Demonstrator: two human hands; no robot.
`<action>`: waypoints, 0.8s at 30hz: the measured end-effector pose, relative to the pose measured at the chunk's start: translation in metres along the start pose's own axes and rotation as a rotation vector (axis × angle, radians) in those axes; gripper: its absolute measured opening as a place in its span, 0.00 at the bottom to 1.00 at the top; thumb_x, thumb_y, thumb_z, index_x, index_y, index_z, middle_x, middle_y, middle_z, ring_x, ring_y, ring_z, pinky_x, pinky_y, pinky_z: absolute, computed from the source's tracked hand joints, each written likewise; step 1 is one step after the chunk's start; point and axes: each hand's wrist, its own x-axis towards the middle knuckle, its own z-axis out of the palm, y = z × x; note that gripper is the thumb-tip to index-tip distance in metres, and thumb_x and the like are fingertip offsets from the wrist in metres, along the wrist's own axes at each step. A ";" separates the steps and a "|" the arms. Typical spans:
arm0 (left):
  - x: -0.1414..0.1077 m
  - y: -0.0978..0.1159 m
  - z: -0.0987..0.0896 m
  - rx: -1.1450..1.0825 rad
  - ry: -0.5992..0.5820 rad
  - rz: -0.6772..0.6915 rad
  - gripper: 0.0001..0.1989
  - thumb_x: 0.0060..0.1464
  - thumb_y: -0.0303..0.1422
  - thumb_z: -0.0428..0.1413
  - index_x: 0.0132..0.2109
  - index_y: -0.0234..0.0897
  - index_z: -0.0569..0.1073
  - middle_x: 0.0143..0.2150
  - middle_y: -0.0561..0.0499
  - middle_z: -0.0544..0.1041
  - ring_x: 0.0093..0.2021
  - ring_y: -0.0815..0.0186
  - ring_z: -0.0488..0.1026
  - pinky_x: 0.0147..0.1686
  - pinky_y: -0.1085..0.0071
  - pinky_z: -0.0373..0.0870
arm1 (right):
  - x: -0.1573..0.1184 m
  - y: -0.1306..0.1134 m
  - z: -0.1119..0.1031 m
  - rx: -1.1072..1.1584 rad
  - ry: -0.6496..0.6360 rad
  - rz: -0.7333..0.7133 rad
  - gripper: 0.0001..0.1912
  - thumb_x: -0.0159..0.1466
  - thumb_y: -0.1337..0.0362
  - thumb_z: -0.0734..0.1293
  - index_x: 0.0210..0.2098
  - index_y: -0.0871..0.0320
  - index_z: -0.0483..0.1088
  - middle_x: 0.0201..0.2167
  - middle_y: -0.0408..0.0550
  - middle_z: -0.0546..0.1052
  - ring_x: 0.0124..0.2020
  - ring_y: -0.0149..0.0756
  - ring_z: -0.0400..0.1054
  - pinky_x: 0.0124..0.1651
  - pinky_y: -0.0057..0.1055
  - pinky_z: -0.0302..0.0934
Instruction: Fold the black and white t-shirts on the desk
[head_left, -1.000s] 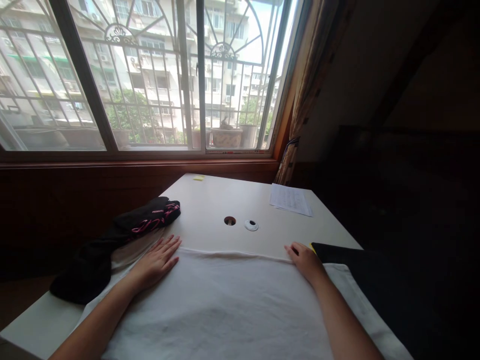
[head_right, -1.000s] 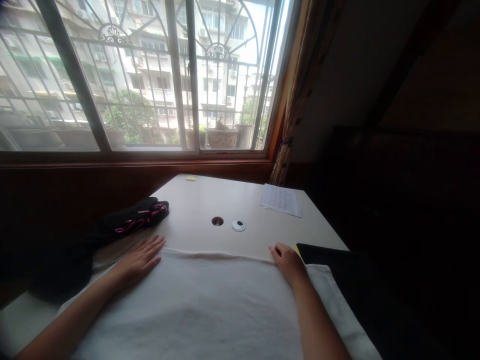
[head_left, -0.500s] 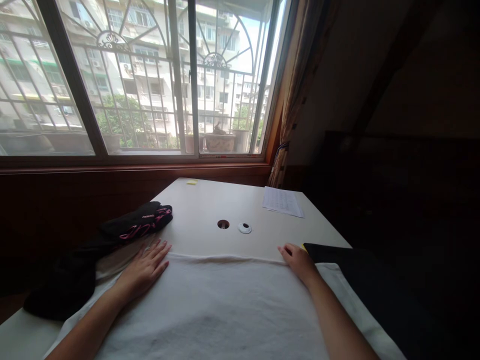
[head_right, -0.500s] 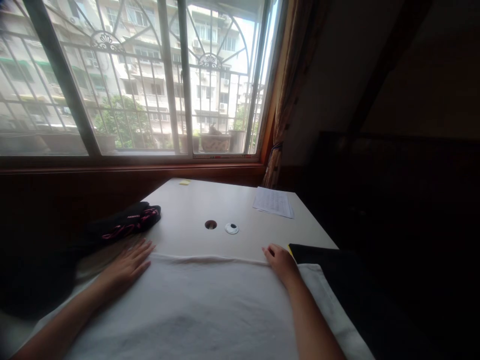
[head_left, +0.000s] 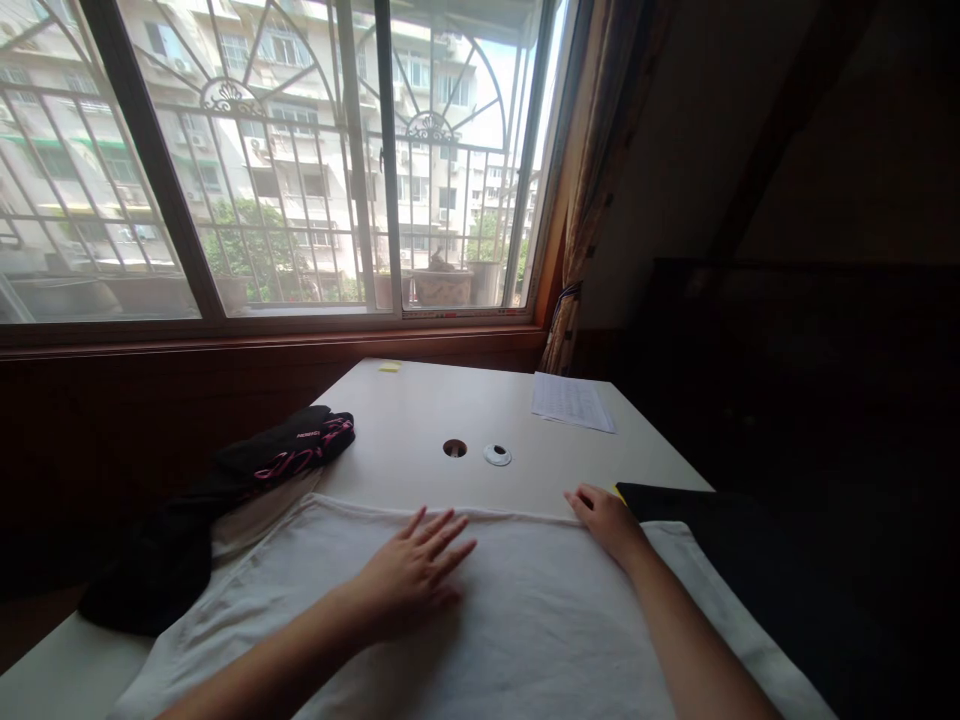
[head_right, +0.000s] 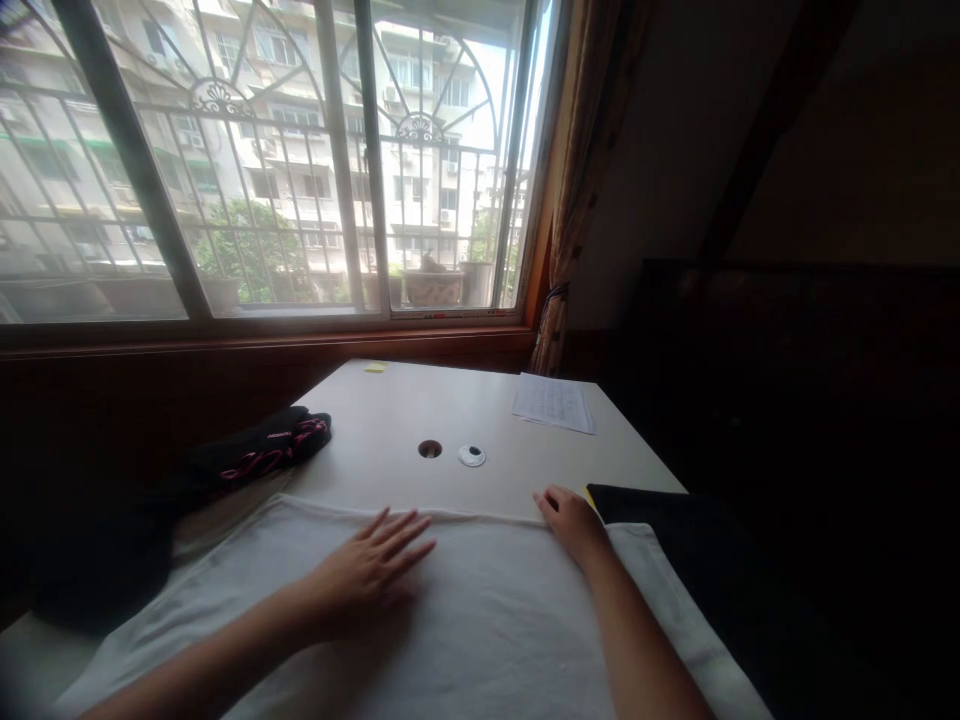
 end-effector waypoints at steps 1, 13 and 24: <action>0.011 0.009 0.006 -0.055 -0.016 0.044 0.34 0.68 0.52 0.41 0.74 0.48 0.44 0.75 0.47 0.47 0.74 0.53 0.44 0.71 0.47 0.42 | 0.000 0.000 0.000 0.009 -0.002 0.003 0.21 0.67 0.49 0.58 0.22 0.52 0.62 0.24 0.46 0.74 0.28 0.37 0.65 0.34 0.31 0.54; 0.036 -0.038 0.021 -0.107 -0.047 -0.030 0.33 0.69 0.53 0.36 0.74 0.47 0.41 0.75 0.50 0.44 0.75 0.58 0.43 0.71 0.53 0.39 | -0.003 0.001 -0.001 0.015 -0.015 0.015 0.21 0.67 0.49 0.58 0.23 0.53 0.62 0.24 0.44 0.72 0.29 0.37 0.64 0.35 0.31 0.53; 0.003 -0.069 0.016 -0.099 -0.008 -0.078 0.28 0.70 0.48 0.39 0.73 0.56 0.45 0.75 0.54 0.50 0.74 0.58 0.46 0.71 0.52 0.41 | -0.001 0.005 0.001 0.045 -0.017 0.024 0.21 0.66 0.47 0.59 0.22 0.53 0.62 0.24 0.44 0.73 0.28 0.37 0.65 0.34 0.31 0.54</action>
